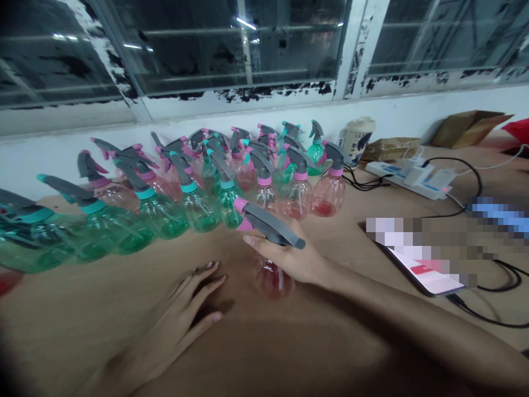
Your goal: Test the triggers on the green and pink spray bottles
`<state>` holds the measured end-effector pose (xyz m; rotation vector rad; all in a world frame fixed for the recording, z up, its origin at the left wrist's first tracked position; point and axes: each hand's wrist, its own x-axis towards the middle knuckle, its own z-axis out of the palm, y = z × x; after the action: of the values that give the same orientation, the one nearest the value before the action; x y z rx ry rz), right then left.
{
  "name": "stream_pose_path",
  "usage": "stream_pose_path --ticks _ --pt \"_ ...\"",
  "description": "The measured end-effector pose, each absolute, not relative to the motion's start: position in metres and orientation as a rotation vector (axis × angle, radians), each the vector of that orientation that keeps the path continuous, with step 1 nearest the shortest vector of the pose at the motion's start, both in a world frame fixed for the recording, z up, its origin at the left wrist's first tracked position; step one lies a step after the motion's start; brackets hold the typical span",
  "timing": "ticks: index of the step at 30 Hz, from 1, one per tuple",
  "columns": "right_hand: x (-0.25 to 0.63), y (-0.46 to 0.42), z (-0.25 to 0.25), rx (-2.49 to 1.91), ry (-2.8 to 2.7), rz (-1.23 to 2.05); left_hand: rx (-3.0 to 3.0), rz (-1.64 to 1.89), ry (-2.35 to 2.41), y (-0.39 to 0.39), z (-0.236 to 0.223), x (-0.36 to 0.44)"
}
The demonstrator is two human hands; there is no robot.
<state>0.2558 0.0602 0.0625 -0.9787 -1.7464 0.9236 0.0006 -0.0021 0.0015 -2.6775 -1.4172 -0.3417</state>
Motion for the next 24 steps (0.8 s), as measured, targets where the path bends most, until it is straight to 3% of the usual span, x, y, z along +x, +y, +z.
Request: stream_pose_path --ticks 24 --pt "0.2582 0.0578 0.0659 -0.966 -1.778 0.933 -2.699 -0.35 -1.419 -0.0018 0.0003 -0.0001"
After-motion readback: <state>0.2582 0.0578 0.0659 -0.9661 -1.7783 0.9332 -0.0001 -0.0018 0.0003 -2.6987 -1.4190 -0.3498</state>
